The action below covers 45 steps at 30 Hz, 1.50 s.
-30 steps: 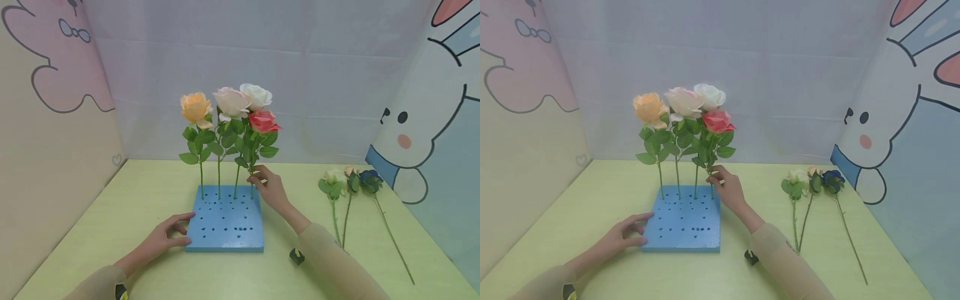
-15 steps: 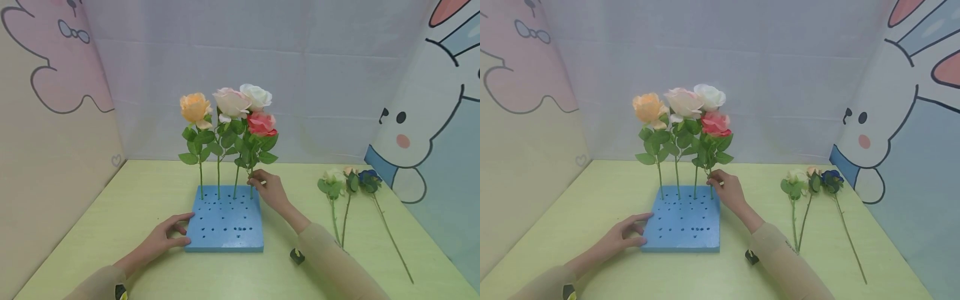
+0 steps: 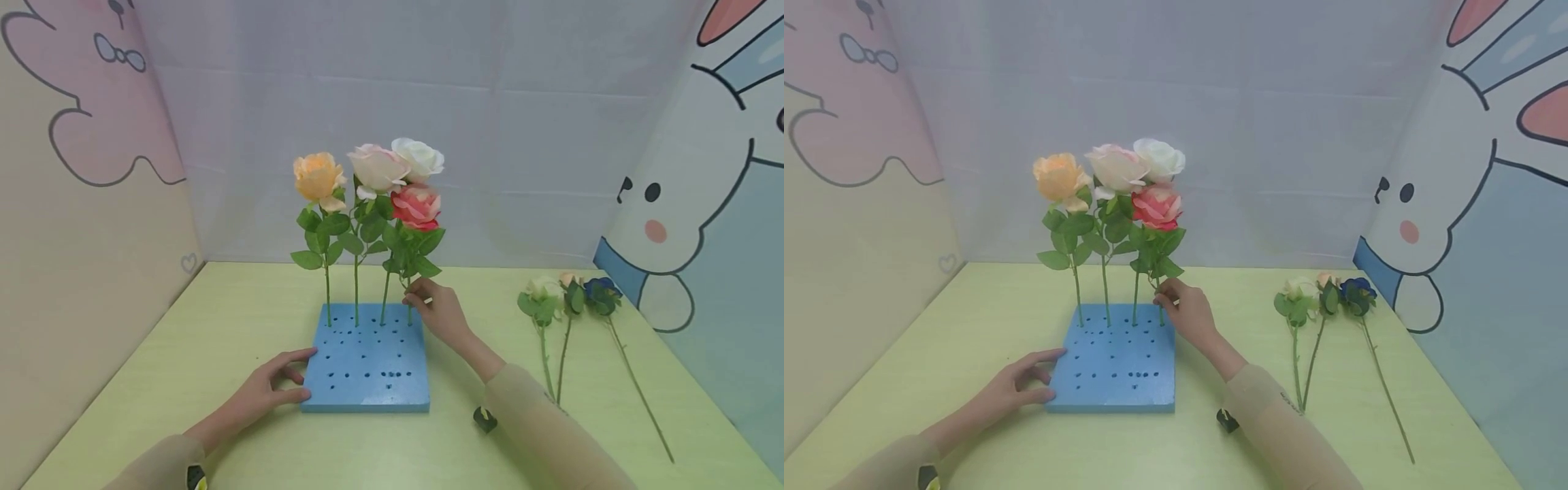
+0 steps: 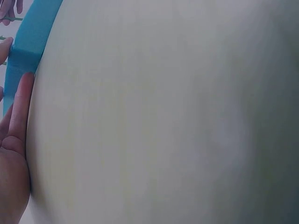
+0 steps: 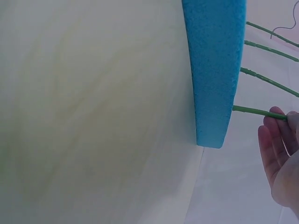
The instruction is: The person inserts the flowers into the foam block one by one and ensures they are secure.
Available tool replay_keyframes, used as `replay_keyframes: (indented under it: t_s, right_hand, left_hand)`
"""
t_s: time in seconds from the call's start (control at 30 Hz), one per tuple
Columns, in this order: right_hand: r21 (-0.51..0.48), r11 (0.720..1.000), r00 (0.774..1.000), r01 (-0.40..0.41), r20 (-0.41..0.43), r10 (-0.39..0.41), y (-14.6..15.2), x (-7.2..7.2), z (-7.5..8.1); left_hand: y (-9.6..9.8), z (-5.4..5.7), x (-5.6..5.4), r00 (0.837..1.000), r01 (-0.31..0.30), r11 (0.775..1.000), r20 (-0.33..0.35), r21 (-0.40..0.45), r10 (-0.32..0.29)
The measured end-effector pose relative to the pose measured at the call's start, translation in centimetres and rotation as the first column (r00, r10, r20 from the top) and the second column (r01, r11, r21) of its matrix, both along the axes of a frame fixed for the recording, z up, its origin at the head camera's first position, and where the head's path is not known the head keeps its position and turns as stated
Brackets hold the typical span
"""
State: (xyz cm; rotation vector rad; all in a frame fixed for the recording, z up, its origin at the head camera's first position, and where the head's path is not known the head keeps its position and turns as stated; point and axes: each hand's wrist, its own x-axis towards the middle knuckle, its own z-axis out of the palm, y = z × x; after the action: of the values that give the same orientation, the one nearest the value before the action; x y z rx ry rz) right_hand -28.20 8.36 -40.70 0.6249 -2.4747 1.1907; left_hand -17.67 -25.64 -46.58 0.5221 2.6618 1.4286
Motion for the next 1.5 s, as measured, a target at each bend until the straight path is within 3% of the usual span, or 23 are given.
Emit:
replay_keyframes:
  t_s: [0.27, 0.6, 0.93, 1.13, 1.3, 1.5]
  right_hand:
    - [0.051, 0.999, 1.000, 0.011, 0.013, -0.012, -0.31, 0.19, 0.32]
    - [0.043, 0.999, 0.999, 0.024, 0.025, -0.025, -0.07, 0.25, -0.08]
    - [0.003, 1.000, 1.000, -0.008, 0.018, 0.008, 0.20, 0.17, -0.13]
    - [-0.019, 0.998, 0.996, -0.062, 0.069, 0.064, 0.22, 0.03, 0.09]
    - [0.000, 0.998, 0.992, -0.067, 0.109, 0.066, 0.28, -0.01, 0.23]
    - [0.015, 0.995, 0.991, -0.094, 0.096, 0.092, 0.48, -0.20, -0.09]
  left_hand:
    - [-0.02, 0.18, 0.02, 1.000, 0.003, 1.000, 0.013, 0.013, -0.004]
    - [0.00, 0.12, 0.14, 1.000, 0.000, 1.000, 0.011, 0.007, 0.000]
    - [0.05, 0.21, 0.19, 1.000, 0.004, 1.000, 0.004, 0.016, -0.004]
    - [-0.14, -0.01, 0.08, 1.000, 0.013, 1.000, -0.005, 0.020, -0.013]
    - [-0.13, -0.03, 0.01, 1.000, 0.020, 1.000, -0.013, 0.024, -0.019]
    - [0.02, 0.26, 0.13, 1.000, 0.005, 1.000, 0.007, 0.012, -0.005]
